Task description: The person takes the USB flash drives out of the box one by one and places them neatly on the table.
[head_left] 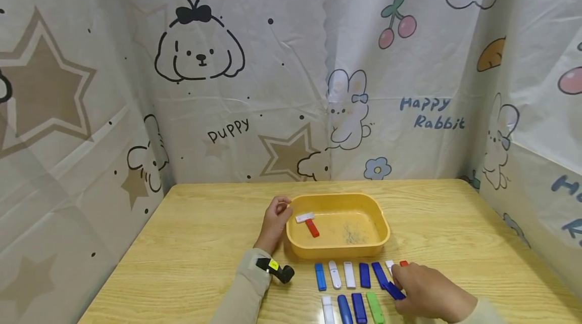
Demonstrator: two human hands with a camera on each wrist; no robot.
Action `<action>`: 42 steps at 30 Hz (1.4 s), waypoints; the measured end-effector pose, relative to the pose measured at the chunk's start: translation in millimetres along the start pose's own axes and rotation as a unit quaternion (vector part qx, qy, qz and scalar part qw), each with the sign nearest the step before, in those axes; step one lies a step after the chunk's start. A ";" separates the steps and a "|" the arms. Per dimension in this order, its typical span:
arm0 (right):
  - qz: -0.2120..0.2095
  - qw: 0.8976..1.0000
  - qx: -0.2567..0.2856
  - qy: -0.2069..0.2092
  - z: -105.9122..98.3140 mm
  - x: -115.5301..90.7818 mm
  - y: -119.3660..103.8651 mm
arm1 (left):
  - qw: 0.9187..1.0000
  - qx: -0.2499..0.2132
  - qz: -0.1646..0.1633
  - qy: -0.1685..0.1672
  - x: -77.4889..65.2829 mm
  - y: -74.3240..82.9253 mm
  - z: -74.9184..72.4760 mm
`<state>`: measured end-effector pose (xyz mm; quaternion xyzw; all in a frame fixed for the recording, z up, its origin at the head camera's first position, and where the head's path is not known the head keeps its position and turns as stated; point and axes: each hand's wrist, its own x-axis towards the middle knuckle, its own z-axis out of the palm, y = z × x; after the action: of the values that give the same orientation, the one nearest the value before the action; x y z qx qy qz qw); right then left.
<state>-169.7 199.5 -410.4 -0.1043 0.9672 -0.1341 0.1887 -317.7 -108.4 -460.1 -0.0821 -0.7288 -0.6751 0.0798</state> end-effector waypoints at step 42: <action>0.079 0.996 -0.011 -0.033 33.2 6.2 -1.7 | 1.000 -0.014 -0.020 0.008 16.8 -36.5 3.9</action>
<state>-162.0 189.1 -441.6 -0.0336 0.9671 -0.1049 0.2293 -342.4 -107.0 -492.0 -0.0632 -0.7202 -0.6872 0.0711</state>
